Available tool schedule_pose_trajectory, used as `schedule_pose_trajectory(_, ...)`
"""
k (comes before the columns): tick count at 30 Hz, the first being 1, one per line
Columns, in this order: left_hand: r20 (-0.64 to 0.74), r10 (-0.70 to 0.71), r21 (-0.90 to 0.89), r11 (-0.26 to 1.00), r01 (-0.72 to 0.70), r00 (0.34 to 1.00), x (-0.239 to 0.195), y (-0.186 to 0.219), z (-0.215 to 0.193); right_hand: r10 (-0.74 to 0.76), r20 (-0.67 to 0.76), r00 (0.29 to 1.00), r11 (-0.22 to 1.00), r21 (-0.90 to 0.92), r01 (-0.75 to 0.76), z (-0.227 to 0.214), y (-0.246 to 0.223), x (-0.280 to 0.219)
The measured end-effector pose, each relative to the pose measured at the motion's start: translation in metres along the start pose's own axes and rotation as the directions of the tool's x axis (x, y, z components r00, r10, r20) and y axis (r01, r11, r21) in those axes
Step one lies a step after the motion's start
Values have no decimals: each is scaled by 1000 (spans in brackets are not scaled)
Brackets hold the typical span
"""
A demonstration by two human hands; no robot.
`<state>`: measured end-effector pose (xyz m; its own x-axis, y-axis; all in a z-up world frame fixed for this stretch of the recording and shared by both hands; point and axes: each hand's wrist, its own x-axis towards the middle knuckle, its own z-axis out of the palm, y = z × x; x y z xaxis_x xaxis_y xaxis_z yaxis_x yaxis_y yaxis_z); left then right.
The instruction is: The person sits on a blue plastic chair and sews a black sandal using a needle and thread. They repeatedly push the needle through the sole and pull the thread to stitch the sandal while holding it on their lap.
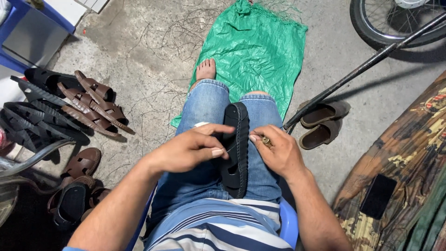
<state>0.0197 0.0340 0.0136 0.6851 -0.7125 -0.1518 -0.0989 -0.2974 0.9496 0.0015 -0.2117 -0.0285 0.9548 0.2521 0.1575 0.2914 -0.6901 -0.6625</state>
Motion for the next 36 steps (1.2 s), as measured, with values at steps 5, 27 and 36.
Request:
schedule_pose_trajectory(5,-184,98,-780,591,-206,978,-1,-5,14,80,89,993,988,122,-90,-6,-1,5)
schedule_pose_trajectory(27,-417,12,221,971,88,909,16,-13,57,14,300,954,994,100,-46,-47,-53,15)
schedule_pose_trajectory(36,-573,-728,-81,506,858,376,-58,-16,-67,-192,299,935,981,88,173,-60,-18,16)
